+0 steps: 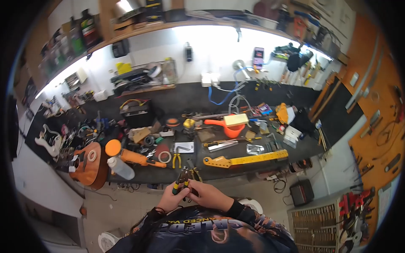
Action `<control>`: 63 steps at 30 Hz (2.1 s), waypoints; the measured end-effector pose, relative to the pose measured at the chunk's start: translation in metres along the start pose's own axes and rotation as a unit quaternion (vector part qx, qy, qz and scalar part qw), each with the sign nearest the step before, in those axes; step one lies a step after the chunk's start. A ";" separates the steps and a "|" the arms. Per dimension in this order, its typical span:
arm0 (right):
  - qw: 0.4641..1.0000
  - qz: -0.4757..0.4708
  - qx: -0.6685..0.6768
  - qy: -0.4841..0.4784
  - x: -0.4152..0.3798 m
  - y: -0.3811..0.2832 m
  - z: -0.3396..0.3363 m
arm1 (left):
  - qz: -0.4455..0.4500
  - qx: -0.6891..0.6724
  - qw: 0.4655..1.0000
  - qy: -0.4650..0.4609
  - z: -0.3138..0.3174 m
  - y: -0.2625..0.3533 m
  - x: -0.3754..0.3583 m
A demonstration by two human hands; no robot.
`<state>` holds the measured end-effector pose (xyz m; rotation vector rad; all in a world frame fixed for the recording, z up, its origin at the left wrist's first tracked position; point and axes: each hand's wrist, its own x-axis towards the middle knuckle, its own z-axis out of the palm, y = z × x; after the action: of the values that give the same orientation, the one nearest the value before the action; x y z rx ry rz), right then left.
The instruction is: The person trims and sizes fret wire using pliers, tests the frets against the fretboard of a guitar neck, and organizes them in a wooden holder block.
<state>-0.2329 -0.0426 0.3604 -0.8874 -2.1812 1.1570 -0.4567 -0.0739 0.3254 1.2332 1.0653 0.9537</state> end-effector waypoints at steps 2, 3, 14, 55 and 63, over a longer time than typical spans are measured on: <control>1.000 0.010 0.013 -0.003 0.011 -0.013 0.029 | 0.005 -0.004 1.000 0.026 -0.022 0.000 -0.026; 1.000 0.012 0.008 -0.021 0.017 -0.022 0.043 | -0.007 -0.014 0.999 0.033 -0.035 -0.007 -0.040; 0.992 -0.042 -0.006 -0.120 0.057 -0.096 0.192 | -0.024 -0.089 0.981 0.173 -0.131 -0.034 -0.198; 0.955 -0.017 0.079 -0.285 0.124 -0.113 0.327 | -0.090 -0.038 0.972 0.216 -0.231 -0.044 -0.302; 0.926 -0.001 0.177 -0.333 0.244 -0.091 0.371 | -0.141 -0.021 0.948 0.285 -0.323 -0.047 -0.265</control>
<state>-0.6769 -0.0917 0.2824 -0.3540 -2.3281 1.9943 -0.8349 -0.2543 0.2984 0.7463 1.6153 1.1298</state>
